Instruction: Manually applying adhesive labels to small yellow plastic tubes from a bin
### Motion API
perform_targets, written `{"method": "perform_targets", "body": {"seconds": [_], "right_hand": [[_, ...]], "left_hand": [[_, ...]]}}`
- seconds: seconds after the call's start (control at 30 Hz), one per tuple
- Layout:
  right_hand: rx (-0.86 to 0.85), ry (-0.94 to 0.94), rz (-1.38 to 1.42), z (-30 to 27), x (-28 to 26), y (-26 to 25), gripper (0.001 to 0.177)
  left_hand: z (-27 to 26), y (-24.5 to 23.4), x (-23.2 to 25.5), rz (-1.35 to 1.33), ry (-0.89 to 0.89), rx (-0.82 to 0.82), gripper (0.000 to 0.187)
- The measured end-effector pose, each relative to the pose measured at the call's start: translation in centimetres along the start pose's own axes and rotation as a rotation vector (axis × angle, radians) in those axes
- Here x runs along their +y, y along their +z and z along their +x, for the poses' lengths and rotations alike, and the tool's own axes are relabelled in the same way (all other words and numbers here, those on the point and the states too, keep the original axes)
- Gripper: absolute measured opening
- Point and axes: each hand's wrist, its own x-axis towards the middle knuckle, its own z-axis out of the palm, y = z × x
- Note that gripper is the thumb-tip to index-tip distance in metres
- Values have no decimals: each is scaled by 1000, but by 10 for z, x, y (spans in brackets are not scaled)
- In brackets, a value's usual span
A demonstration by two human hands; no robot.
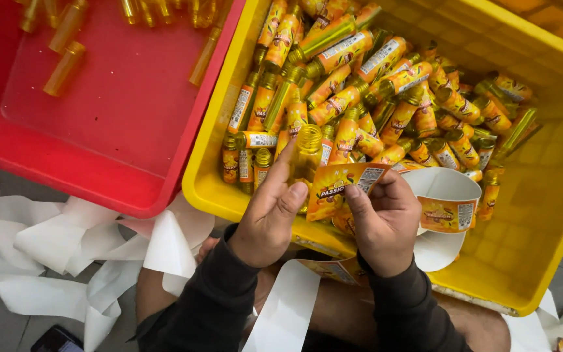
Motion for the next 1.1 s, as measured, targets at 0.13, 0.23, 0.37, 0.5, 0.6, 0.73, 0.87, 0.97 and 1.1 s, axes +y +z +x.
{"method": "perform_targets", "body": {"seconds": [0.13, 0.23, 0.37, 0.5, 0.6, 0.73, 0.87, 0.97, 1.1], "right_hand": [[-2, 15, 3, 0, -2, 2, 21], [-28, 5, 4, 0, -3, 3, 19], [-18, -9, -35, -1, -2, 3, 19], [-21, 1, -39, -1, -1, 3, 19], [-33, 12, -17, -1, -2, 3, 20], [-46, 10, -9, -1, -2, 4, 22], [-45, 11, -7, -1, -1, 4, 22], [-44, 7, -41, -1, -2, 4, 22], [-39, 13, -58, -1, -1, 3, 21]], "left_hand": [[2, 2, -3, -104, 2, -61, 65], [1, 2, -2, -50, 14, -67, 67], [1, 2, 0, -27, 23, -75, 68], [2, 2, 0, -19, 17, -84, 69], [2, 2, 1, -3, 13, -83, 68], [1, 3, 1, -4, 4, -86, 69], [1, 3, -1, 2, 7, -86, 69], [0, 2, -1, 15, 3, -84, 70], [-1, 3, -3, 3, 6, -90, 70]]}}
